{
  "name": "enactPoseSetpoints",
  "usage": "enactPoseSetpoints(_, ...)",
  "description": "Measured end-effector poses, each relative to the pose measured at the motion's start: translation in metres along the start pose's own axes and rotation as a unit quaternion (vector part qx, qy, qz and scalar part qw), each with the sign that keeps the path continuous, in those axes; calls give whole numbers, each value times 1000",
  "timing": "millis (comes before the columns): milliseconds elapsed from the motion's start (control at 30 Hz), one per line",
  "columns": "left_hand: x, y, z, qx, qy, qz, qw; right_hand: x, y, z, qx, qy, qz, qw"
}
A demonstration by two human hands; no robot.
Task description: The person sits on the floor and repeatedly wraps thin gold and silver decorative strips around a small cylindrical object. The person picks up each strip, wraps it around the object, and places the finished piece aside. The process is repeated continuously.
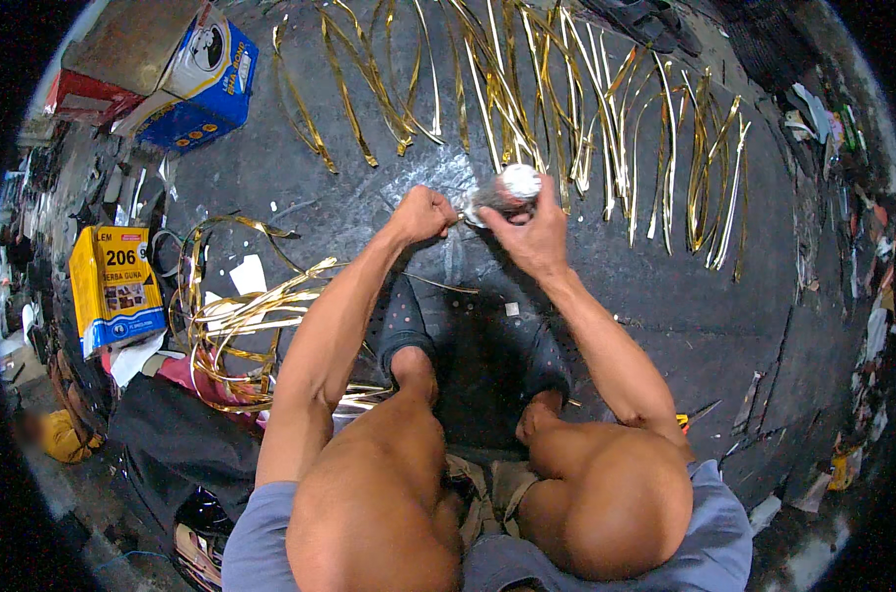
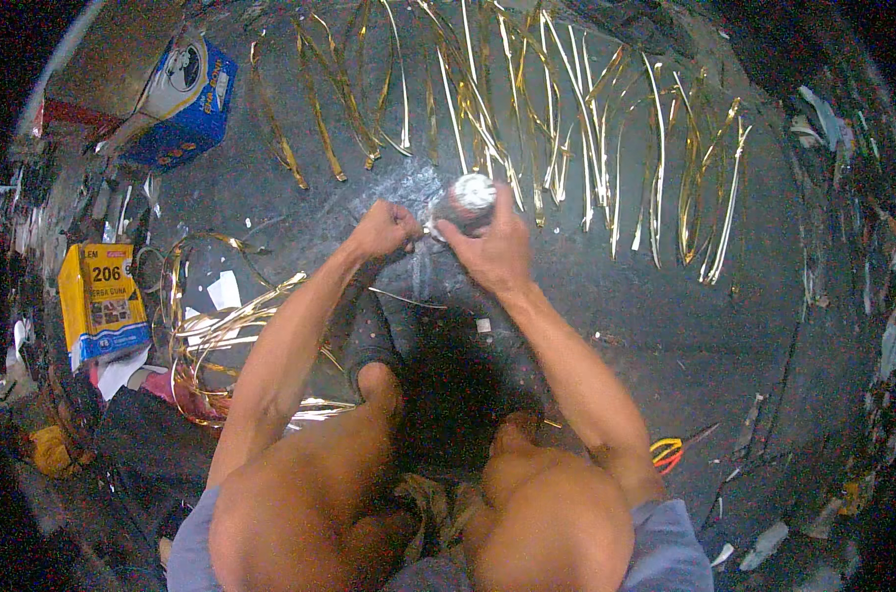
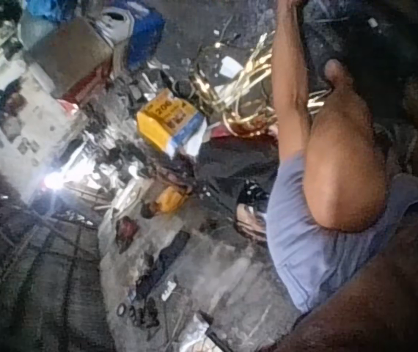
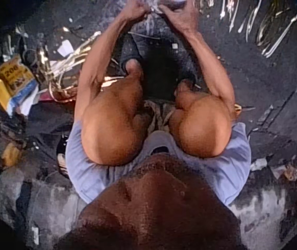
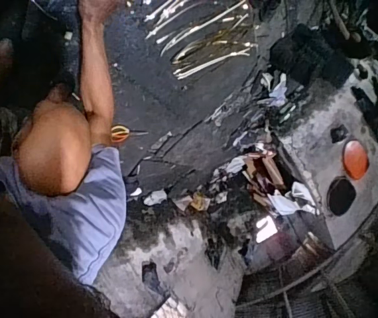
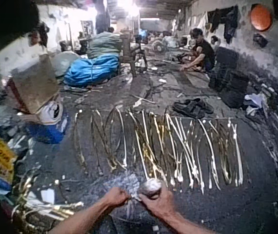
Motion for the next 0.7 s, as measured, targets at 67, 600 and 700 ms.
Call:
enactPoseSetpoints(67,0,6,1,2,14,21,1000,-13,-12,-3,81,4,-145,986)
enactPoseSetpoints(600,-31,108,-52,-335,105,42,935,-47,133,27,-190,-40,-17,981)
enactPoseSetpoints(700,-22,92,-52,-330,111,56,936,-65,126,22,-266,-63,149,950)
Point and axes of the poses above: each hand's wrist, its own z-axis towards the middle knuckle, its own x-axis out of the back of the hand, y = z × x, the point moved 10 cm from there along z, towards the middle knuckle, and after that the axes turned 11 degrees about -z, right-handed, at the moved point
